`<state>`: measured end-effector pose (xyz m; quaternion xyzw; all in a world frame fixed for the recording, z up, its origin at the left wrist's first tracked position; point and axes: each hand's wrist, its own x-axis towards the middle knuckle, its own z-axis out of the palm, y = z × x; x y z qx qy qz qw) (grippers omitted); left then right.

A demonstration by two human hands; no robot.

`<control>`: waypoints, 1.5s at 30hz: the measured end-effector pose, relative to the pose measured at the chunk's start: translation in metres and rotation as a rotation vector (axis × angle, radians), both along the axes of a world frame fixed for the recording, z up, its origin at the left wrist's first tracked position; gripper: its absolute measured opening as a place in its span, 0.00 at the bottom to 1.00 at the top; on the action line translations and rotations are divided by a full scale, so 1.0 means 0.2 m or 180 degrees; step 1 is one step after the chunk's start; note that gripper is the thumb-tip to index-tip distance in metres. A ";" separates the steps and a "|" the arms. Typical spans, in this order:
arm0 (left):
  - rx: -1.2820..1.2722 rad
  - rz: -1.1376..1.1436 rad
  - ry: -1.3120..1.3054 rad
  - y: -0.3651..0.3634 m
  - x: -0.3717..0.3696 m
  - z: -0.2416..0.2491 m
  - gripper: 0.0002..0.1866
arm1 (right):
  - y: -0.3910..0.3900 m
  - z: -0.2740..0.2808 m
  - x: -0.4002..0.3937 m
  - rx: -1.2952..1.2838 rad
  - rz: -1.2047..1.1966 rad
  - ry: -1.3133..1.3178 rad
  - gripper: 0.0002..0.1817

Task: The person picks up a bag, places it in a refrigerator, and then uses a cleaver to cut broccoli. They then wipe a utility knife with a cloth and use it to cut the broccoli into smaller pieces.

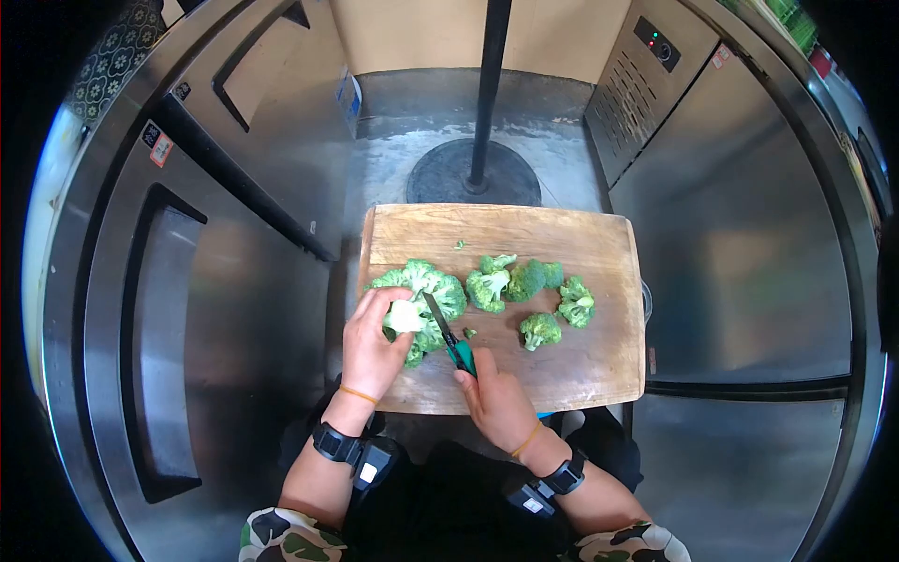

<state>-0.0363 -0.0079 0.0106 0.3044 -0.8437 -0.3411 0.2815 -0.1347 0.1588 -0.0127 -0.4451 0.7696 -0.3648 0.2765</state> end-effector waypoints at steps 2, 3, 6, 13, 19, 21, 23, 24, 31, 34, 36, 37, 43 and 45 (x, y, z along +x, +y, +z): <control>-0.0030 0.0009 -0.0001 0.00 0.00 0.00 0.21 | 0.00 0.00 0.01 0.0138 -0.0005 0.0168 0.13; -0.0042 0.0008 -0.0004 0.00 0.00 0.00 0.21 | -0.01 0.00 0.02 0.0223 -0.0016 0.0279 0.13; -0.0029 0.0109 -0.0005 0.01 -0.01 0.00 0.22 | -0.02 -0.02 0.05 0.0440 -0.0015 0.0525 0.14; -0.0089 0.0113 0.0066 0.03 -0.01 -0.01 0.22 | -0.08 0.01 0.07 0.0758 -0.0039 0.0498 0.14; -0.0193 0.0031 -0.0072 0.00 0.02 -0.01 0.21 | -0.09 -0.13 0.04 -0.0037 -0.0004 0.0024 0.16; 0.0177 0.0071 -0.0112 0.01 0.03 0.02 0.22 | -0.07 -0.09 -0.02 -0.0253 0.0234 -0.0038 0.15; 0.0094 -0.0437 -0.0078 0.11 -0.19 -0.01 0.20 | 0.08 -0.11 -0.20 0.0266 0.0157 -0.0278 0.15; 0.0286 -0.0372 0.0109 -0.12 0.06 -0.14 0.23 | -0.09 -0.18 -0.04 -0.0345 0.0157 0.0074 0.15; -0.0239 -0.0916 -0.0060 -0.30 0.10 -0.31 0.29 | -0.03 -0.17 -0.13 -0.0048 -0.0534 -0.0191 0.16; -0.0218 -0.0966 -0.0092 -0.30 0.14 -0.26 0.29 | -0.03 -0.17 -0.14 -0.0156 -0.0726 -0.0208 0.16; -0.0599 -0.0928 -0.0301 -0.22 0.12 -0.21 0.29 | 0.01 -0.16 -0.12 -0.0416 -0.0773 -0.0154 0.17; -0.0507 -0.0827 -0.0313 -0.13 0.07 -0.12 0.26 | 0.03 -0.13 -0.12 -0.0609 -0.0749 -0.0151 0.16; -0.0483 -0.0312 -0.0156 -0.03 -0.01 -0.04 0.13 | -0.02 -0.07 -0.07 -0.0171 -0.0514 -0.0196 0.21; -0.0329 0.0005 -0.0071 -0.03 -0.02 -0.02 0.24 | -0.03 -0.10 -0.06 -0.0210 -0.0313 -0.0225 0.18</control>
